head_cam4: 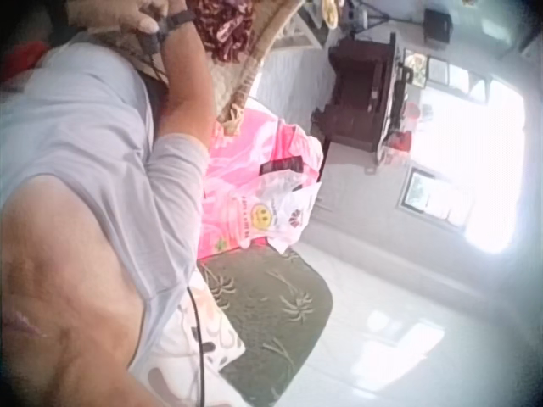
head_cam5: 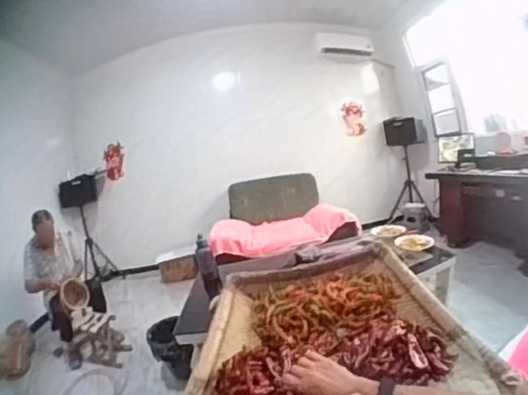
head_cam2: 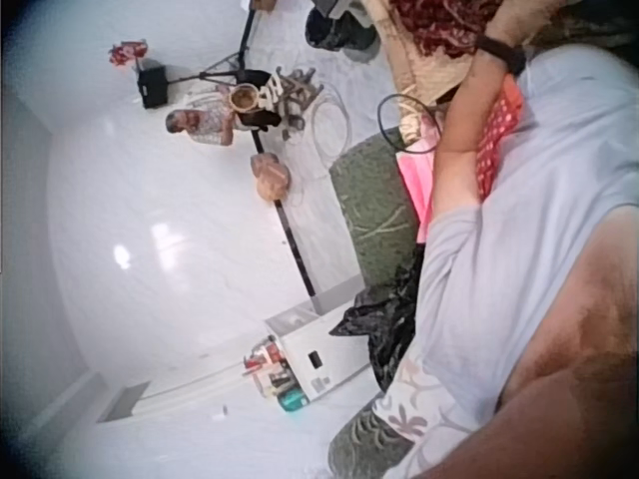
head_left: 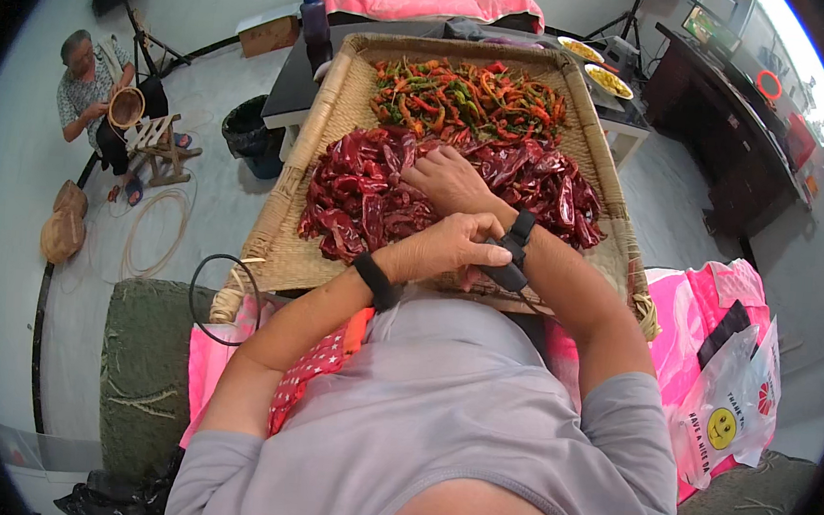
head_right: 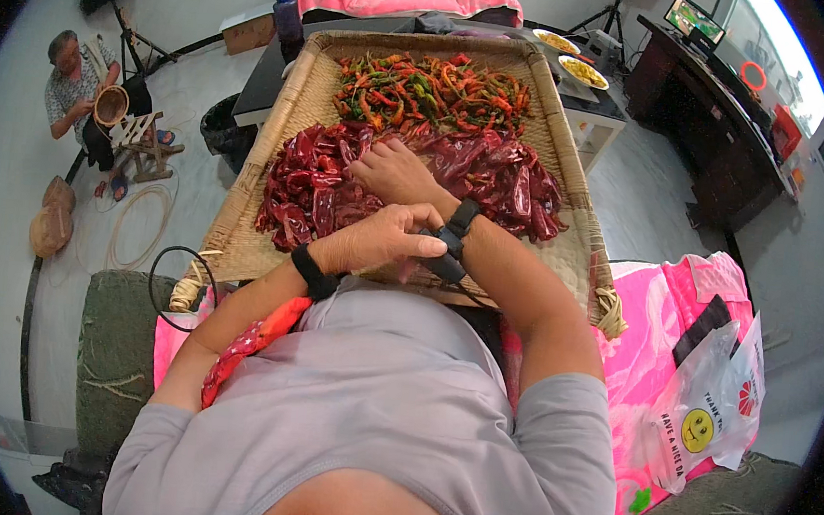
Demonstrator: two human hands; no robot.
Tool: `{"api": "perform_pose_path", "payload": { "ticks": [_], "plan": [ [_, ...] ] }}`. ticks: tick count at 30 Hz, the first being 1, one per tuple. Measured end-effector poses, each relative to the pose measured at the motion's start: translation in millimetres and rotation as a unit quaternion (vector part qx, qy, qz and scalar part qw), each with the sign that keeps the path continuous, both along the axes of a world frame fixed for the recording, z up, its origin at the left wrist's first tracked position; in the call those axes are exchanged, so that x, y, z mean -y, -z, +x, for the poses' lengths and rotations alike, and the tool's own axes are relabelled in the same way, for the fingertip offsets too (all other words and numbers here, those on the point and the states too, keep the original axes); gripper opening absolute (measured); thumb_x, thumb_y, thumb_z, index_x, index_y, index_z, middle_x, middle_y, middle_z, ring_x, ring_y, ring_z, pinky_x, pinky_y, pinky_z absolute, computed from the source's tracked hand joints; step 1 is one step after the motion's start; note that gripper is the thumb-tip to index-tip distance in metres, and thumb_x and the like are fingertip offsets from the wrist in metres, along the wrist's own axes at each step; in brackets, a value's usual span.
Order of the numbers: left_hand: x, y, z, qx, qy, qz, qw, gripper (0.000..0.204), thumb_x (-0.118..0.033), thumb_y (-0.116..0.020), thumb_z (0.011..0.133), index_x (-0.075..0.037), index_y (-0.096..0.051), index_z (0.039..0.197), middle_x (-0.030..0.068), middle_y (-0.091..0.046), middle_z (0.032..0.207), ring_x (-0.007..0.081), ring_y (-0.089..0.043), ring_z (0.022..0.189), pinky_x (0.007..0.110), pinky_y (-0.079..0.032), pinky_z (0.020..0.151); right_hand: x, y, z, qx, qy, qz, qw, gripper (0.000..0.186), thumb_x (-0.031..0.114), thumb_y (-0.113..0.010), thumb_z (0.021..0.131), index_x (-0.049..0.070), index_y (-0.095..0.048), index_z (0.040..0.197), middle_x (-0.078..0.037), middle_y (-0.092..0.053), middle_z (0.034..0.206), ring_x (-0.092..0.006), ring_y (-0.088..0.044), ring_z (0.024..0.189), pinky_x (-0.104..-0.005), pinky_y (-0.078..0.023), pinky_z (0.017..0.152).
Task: Sorting and removing stems from dried red peppers and fresh green/red peppers in a large flat basket.
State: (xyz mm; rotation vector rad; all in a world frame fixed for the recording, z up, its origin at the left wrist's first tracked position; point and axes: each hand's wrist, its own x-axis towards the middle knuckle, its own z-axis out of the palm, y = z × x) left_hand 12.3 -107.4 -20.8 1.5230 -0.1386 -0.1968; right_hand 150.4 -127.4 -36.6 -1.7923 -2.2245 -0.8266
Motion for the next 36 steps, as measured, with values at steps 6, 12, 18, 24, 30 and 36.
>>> {"api": "perform_pose_path", "payload": {
  "ticks": [6, 12, 18, 24, 30, 36],
  "plan": [
    [-8.0, -2.1, 0.1, -0.02, -0.026, -0.071, 0.997, 0.035, -0.024, -0.061, 0.09, -0.007, -0.051, 0.118, 0.0007, -0.06, 0.101, 0.0079, -0.059, 0.079, 0.023, -0.05, 0.056, -10.2, -9.1, 6.0, -0.036, 0.008, 0.046, 0.998, 0.023, 0.012, -0.063, 0.076, 0.01, -0.059, 0.098, -0.004, -0.059, 0.086, -0.0208, -0.054, 0.086, -0.0333, -0.039, 0.086],
    [-19.2, -11.7, -6.2, -0.075, 0.034, -0.136, 0.987, 0.046, -0.027, -0.057, 0.092, -0.014, -0.042, 0.134, -0.0011, -0.06, 0.102, 0.0047, -0.052, 0.064, 0.024, -0.051, 0.055, -22.6, -1.6, 5.0, 0.01, -0.004, 0.059, 0.998, 0.017, 0.014, -0.059, 0.077, 0.008, -0.062, 0.093, -0.003, -0.057, 0.079, -0.0198, -0.053, 0.083, -0.0345, -0.039, 0.086],
    [-23.2, -11.3, -8.8, -0.1, 0.102, -0.119, 0.983, 0.064, -0.022, -0.056, 0.092, -0.015, -0.025, 0.146, 0.0015, -0.059, 0.104, 0.004, -0.045, 0.055, 0.025, -0.052, 0.053, -24.9, -0.2, -8.0, 0.032, -0.054, 0.045, 0.997, 0.01, 0.015, -0.06, 0.075, 0.009, -0.06, 0.083, -0.004, -0.058, 0.078, -0.02, -0.054, 0.084, -0.0359, -0.039, 0.088],
    [-21.4, -17.5, -20.9, -0.107, 0.168, -0.056, 0.978, 0.072, -0.016, -0.06, 0.087, -0.011, -0.023, 0.148, 0.0043, -0.057, 0.097, 0.0105, -0.055, 0.067, 0.022, -0.044, 0.059, -27.7, -5.9, -18.4, -0.108, 0.026, 0.093, 0.989, 0.005, 0.013, -0.059, 0.076, 0.013, -0.062, 0.08, -0.004, -0.062, 0.073, -0.0236, -0.059, 0.077, -0.0397, -0.039, 0.083],
    [-34.6, -21.6, -24.2, -0.064, 0.177, 0.045, 0.981, 0.076, -0.017, -0.061, 0.085, -0.012, -0.022, 0.149, 0.0067, -0.059, 0.093, 0.0115, -0.056, 0.074, 0.025, -0.045, 0.065, -4.6, -19.7, 5.2, -0.517, 0.139, 0.161, 0.829, 0.018, 0.016, -0.057, 0.087, 0.007, -0.066, 0.099, -0.012, -0.069, 0.086, -0.0279, -0.066, 0.077, -0.0374, -0.051, 0.068],
    [-95.4, -47.8, -27.2, -0.028, -0.168, 0.333, 0.927, 0.021, -0.017, -0.062, 0.082, -0.002, -0.064, 0.097, 0.0051, -0.064, 0.082, 0.0108, -0.059, 0.07, 0.025, -0.049, 0.064, 6.5, 16.0, 8.1, -0.525, 0.163, -0.047, 0.834, 0.025, 0.023, -0.062, 0.081, 0.009, -0.065, 0.101, -0.012, -0.067, 0.093, -0.0305, -0.065, 0.085, -0.0397, -0.05, 0.074]
  ]
}}
